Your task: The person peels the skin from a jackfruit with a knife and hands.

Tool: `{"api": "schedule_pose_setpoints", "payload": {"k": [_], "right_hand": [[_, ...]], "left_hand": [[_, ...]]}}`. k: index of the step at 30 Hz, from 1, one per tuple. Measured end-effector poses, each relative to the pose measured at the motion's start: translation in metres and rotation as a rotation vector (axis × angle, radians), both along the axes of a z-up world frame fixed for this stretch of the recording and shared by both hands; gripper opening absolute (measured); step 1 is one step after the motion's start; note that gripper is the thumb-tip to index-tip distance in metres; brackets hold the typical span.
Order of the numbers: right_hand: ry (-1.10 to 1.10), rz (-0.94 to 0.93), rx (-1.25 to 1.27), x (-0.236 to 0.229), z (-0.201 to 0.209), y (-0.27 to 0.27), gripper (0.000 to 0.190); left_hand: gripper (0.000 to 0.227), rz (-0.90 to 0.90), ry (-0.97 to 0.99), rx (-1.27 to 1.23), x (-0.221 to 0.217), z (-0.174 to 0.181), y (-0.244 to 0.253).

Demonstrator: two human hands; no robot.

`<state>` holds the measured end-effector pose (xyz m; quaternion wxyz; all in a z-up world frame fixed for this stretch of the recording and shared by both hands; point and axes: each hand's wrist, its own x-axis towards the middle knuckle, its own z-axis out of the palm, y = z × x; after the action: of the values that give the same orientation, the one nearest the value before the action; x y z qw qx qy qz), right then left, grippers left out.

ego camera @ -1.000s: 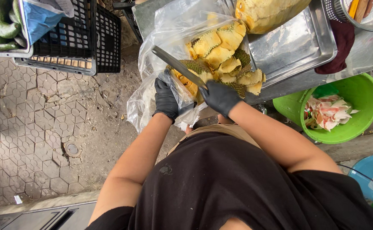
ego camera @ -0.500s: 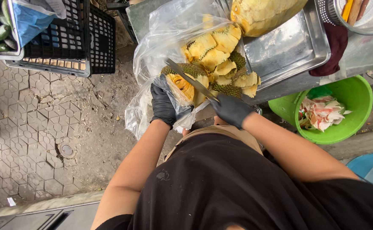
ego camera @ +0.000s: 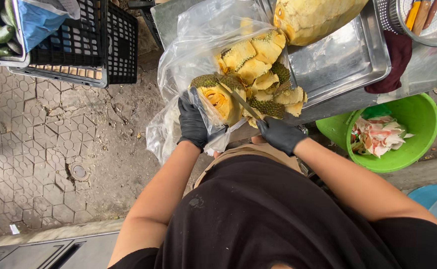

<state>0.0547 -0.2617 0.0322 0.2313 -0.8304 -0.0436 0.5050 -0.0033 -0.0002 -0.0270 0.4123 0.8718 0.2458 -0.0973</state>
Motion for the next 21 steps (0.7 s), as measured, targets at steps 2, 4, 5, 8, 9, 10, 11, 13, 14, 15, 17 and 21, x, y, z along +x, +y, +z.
{"api": "schedule_pose_setpoints", "payload": {"k": [2,4,5,8,9,10,11,13,14,15,17,21], "right_hand": [[-0.002,-0.002,-0.015,0.022,-0.016,0.019,0.062],[0.003,0.003,-0.020,0.040,-0.028,0.041,0.062],[-0.046,-0.028,-0.007,0.041,-0.030,0.047,0.062],[-0.051,-0.045,-0.013,0.022,-0.027,0.023,0.061],[-0.014,-0.021,-0.021,0.018,-0.025,0.010,0.061],[-0.014,-0.016,-0.021,0.022,-0.028,0.001,0.061],[-0.056,0.020,-0.037,0.019,-0.034,-0.006,0.062],[-0.098,0.058,-0.048,0.020,-0.053,-0.002,0.064],[-0.044,0.050,-0.013,0.034,-0.067,0.010,0.064],[0.015,0.041,0.017,0.041,-0.077,0.018,0.065],[-0.013,-0.039,0.049,0.048,-0.091,0.030,0.063],[0.148,-0.088,0.029,0.035,-0.093,-0.003,0.065]], "left_hand": [[0.143,-0.109,0.032,0.132,-0.002,0.005,-0.007],[0.133,-0.334,0.185,0.384,-0.001,0.015,-0.010],[0.127,-0.461,0.269,0.496,0.000,0.019,-0.006],[0.102,-0.602,0.183,0.293,0.005,0.007,0.003],[0.102,-0.596,0.183,0.292,0.006,-0.001,0.003],[0.109,-0.420,0.008,0.259,0.006,-0.008,0.002],[0.117,-0.244,-0.155,0.224,0.001,-0.014,0.002],[0.104,-0.069,-0.110,0.076,0.000,-0.019,-0.005],[0.092,0.102,-0.073,-0.071,0.003,-0.017,-0.007],[0.092,0.103,-0.068,-0.072,0.005,-0.013,-0.009],[0.061,0.694,-0.164,-1.092,0.012,-0.001,-0.009],[0.054,0.743,-0.090,-1.229,0.019,0.020,-0.006]]}}
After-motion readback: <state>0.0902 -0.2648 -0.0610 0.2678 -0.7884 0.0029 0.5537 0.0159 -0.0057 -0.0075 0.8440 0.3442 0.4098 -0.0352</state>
